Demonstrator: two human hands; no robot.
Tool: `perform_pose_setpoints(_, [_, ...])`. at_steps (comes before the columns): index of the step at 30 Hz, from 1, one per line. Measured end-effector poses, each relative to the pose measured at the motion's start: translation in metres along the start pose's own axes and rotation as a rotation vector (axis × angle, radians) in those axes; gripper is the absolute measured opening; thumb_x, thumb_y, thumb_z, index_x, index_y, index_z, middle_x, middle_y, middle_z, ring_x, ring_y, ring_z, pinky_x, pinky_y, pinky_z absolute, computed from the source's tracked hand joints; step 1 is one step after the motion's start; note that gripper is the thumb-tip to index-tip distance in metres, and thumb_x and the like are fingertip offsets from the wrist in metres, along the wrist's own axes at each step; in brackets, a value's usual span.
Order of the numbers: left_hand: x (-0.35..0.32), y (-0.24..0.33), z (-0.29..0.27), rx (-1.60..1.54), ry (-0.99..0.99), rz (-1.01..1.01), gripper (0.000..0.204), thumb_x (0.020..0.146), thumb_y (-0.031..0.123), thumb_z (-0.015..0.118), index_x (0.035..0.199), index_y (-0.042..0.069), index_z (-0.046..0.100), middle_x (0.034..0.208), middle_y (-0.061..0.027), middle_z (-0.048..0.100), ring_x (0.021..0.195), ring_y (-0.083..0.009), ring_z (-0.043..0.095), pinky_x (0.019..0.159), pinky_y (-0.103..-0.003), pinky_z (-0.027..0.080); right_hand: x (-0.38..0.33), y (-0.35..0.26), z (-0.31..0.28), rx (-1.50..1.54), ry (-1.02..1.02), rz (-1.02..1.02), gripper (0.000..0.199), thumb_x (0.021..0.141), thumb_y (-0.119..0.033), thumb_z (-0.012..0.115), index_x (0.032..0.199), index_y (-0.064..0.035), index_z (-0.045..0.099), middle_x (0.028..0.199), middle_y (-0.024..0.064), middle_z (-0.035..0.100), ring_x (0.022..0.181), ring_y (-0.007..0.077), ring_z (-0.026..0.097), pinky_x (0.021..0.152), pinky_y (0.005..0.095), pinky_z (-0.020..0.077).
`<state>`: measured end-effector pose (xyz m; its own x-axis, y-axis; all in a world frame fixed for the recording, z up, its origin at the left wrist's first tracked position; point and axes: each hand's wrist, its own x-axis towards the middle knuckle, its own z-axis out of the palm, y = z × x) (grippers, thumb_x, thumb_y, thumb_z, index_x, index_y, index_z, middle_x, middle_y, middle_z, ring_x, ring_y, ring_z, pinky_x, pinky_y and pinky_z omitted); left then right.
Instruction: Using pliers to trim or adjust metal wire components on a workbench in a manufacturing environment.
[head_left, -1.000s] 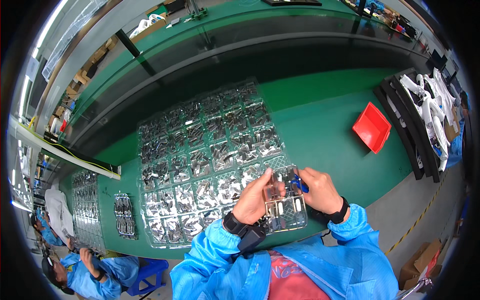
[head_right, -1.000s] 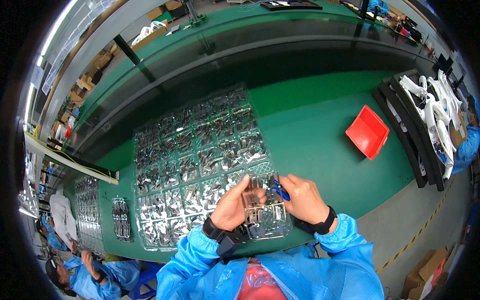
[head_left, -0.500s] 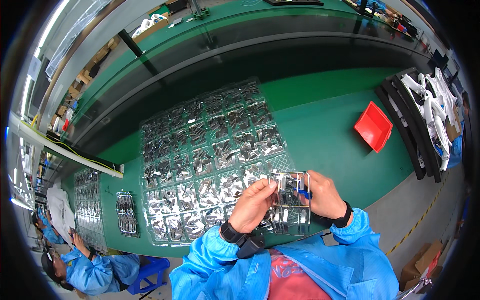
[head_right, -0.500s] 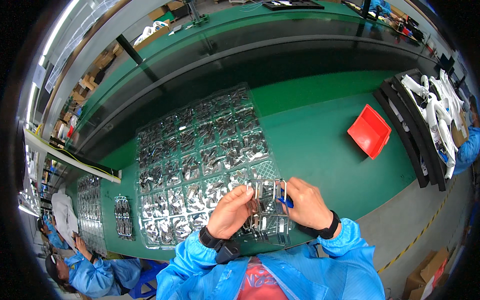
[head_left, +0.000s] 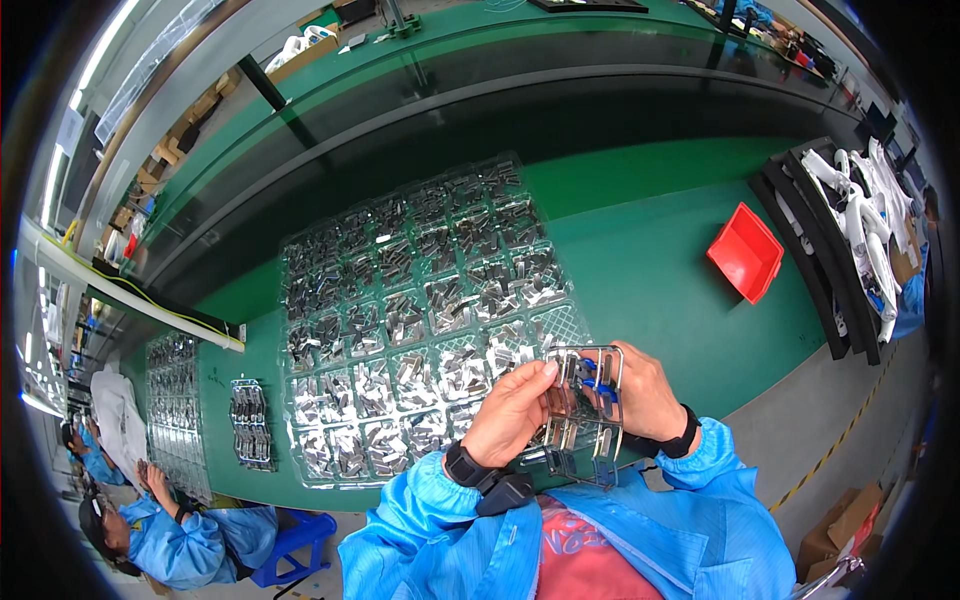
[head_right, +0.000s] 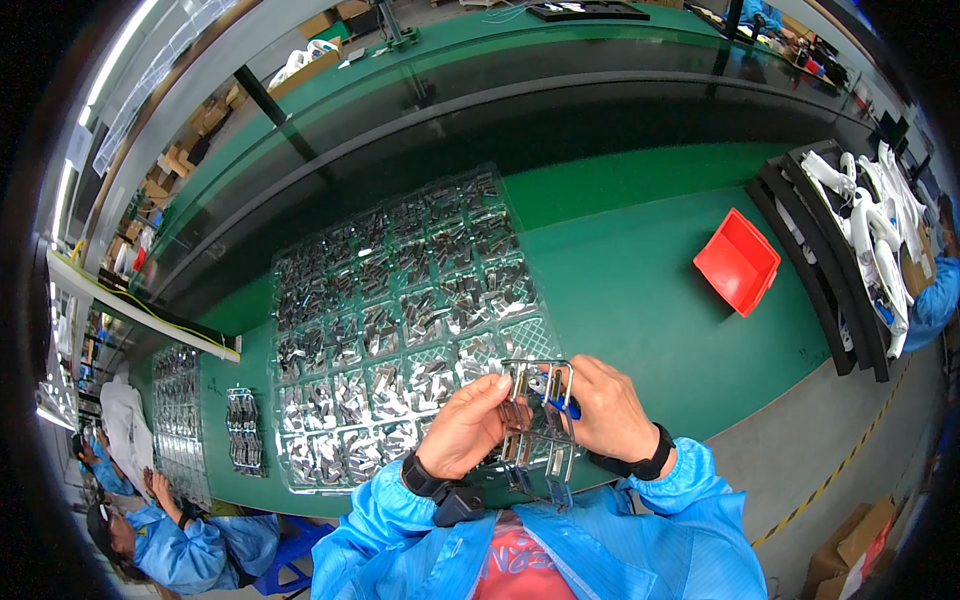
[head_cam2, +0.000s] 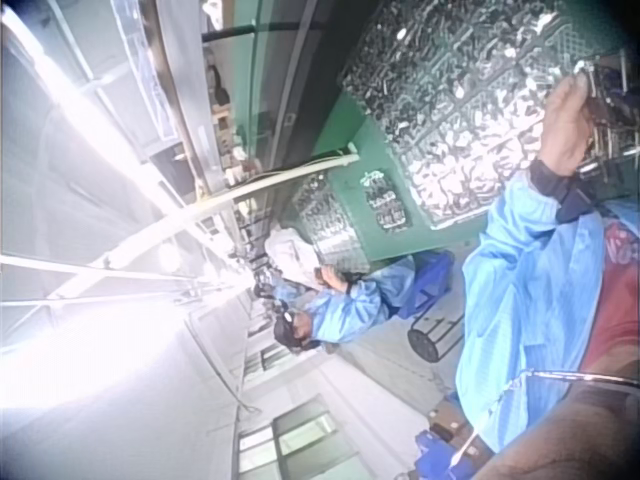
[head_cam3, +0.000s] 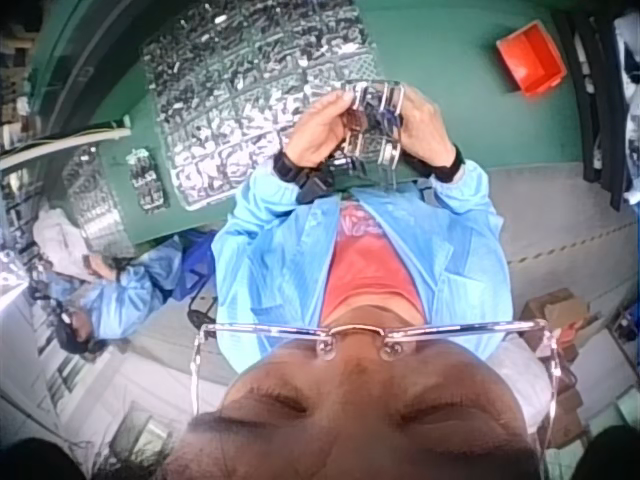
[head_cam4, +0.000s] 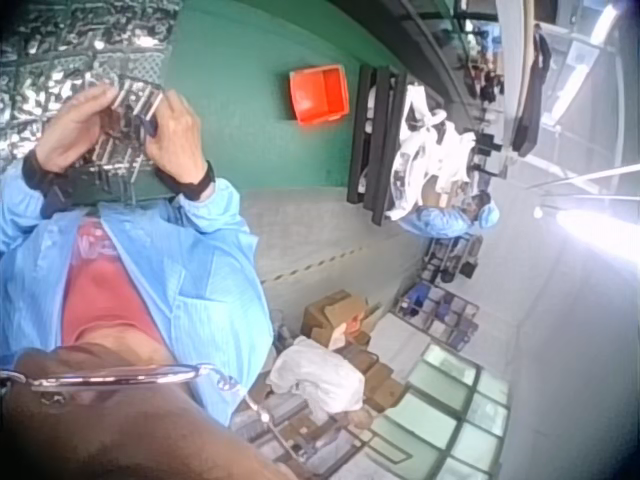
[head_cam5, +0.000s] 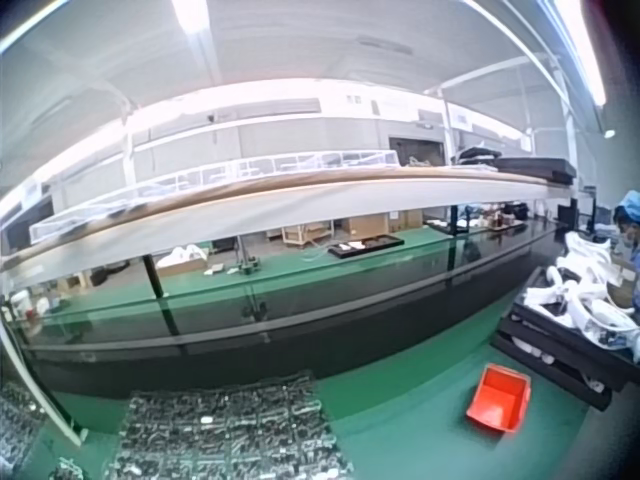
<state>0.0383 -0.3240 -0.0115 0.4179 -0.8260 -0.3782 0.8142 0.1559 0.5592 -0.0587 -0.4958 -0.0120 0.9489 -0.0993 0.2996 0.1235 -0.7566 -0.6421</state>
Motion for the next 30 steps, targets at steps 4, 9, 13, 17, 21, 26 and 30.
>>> perform_pose_setpoints(4, [0.002,-0.002,-0.004,0.010,-0.008,-0.001,0.021,0.097,0.022,0.046,0.100,0.005,0.058,0.092,-0.0036,0.062,0.083,-0.0136,0.060,0.076,-0.032,0.049,0.000,0.003,0.003,0.019,0.016,-0.021,0.045,0.066,-0.007,0.069,0.109,-0.0034,0.059,0.083,0.0128,0.052,0.076,0.0326,0.055,0.067,0.0399,0.0467])
perform_pose_setpoints(9, [0.004,-0.003,-0.005,0.034,0.011,0.004,0.022,0.098,0.023,0.045,0.101,0.005,0.058,0.092,-0.0032,0.062,0.082,-0.0134,0.060,0.076,-0.032,0.049,0.002,0.004,0.002,0.016,0.003,-0.027,0.044,0.064,-0.006,0.069,0.107,-0.0025,0.059,0.083,0.0132,0.053,0.077,0.0331,0.056,0.067,0.0402,0.0473])
perform_pose_setpoints(13, [0.008,-0.003,-0.004,0.039,0.029,-0.013,0.024,0.098,0.025,0.045,0.100,0.004,0.058,0.091,-0.0041,0.062,0.082,-0.0142,0.060,0.075,-0.032,0.049,-0.002,0.014,0.006,-0.024,-0.017,-0.033,0.040,0.065,-0.004,0.068,0.104,-0.0020,0.060,0.079,0.0126,0.055,0.070,0.0330,0.059,0.062,0.0405,0.0486])
perform_pose_setpoints(17, [0.020,-0.004,-0.012,0.034,0.024,-0.022,0.027,0.098,0.027,0.045,0.099,0.004,0.057,0.090,-0.0056,0.062,0.080,-0.0154,0.061,0.074,-0.033,0.050,0.002,0.018,0.011,-0.053,0.021,0.027,0.038,0.066,-0.004,0.068,0.104,-0.0031,0.061,0.077,0.0127,0.056,0.067,0.0332,0.060,0.060,0.0409,0.0491])
perform_pose_setpoints(21, [0.028,-0.004,-0.016,0.132,0.091,-0.040,0.030,0.097,0.029,0.046,0.100,0.001,0.056,0.091,-0.0096,0.062,0.080,-0.0194,0.063,0.076,-0.035,0.052,0.007,0.016,0.007,-0.029,0.039,0.110,0.037,0.067,-0.004,0.068,0.103,-0.0040,0.060,0.077,0.0137,0.056,0.068,0.0345,0.059,0.060,0.0421,0.0482])
perform_pose_setpoints(26, [0.025,0.003,-0.005,-0.040,0.168,0.001,0.024,0.095,0.027,0.050,0.094,0.005,0.058,0.089,-0.0079,0.062,0.084,-0.0170,0.061,0.077,-0.034,0.051,0.004,0.015,-0.001,-0.073,-0.044,0.146,0.040,0.068,-0.007,0.069,0.106,-0.0028,0.058,0.078,0.0138,0.054,0.072,0.0329,0.058,0.061,0.0411,0.0466])
perform_pose_setpoints(30, [0.019,-0.003,-0.014,0.036,0.233,0.064,0.019,0.094,0.025,0.052,0.094,0.007,0.059,0.089,-0.0044,0.062,0.084,-0.0149,0.059,0.075,-0.032,0.049,-0.002,0.012,-0.004,-0.075,-0.107,0.150,0.039,0.069,-0.011,0.069,0.105,-0.0022,0.059,0.079,0.0134,0.053,0.073,0.0320,0.057,0.062,0.0405,0.0462])
